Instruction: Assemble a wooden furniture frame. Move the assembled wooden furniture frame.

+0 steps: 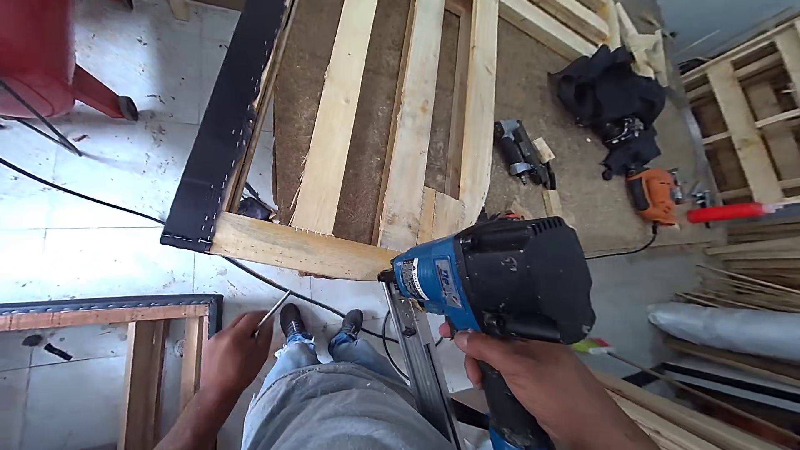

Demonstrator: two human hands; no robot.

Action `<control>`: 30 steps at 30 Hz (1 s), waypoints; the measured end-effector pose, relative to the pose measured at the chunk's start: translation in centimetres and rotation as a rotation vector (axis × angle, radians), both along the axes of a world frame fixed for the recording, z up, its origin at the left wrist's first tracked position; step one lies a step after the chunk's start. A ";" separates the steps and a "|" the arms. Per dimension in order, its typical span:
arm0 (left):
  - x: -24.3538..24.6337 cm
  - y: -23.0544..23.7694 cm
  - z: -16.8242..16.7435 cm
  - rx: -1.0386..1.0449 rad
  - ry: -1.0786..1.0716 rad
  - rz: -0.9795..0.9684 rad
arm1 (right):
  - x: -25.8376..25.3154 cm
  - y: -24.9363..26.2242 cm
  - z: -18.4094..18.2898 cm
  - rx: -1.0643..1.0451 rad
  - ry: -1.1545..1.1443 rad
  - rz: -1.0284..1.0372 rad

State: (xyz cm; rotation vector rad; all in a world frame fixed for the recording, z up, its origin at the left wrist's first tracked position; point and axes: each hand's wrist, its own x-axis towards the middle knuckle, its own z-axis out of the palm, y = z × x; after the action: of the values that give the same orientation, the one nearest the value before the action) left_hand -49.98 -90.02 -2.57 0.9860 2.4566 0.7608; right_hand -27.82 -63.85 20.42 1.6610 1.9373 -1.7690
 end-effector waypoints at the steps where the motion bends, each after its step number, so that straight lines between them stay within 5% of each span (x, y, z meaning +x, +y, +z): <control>1: 0.1 -1.5 -0.8 -0.039 -0.021 0.006 | -0.2 0.1 -0.2 0.001 -0.003 0.008; 7: 1.8 -5.9 -4.2 -0.254 -0.168 0.053 | -1.0 0.0 -1.0 0.003 -0.056 0.019; 22: 1.9 -5.3 -5.3 -0.375 -0.374 0.013 | -2.2 0.1 0.3 0.048 -0.262 0.131; 26: 1.1 -5.2 -4.1 -0.331 -0.327 0.014 | 3.3 -1.7 -0.5 0.080 -0.037 0.015; 30: 0.3 -5.5 -2.1 -0.345 -0.395 0.119 | 11.8 -4.2 -2.1 0.108 -0.118 -0.174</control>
State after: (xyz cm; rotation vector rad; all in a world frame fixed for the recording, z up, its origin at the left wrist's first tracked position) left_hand -49.63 -95.56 -4.65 0.5096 2.2079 0.4855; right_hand -16.06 -68.10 18.28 1.9765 1.9216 -1.6016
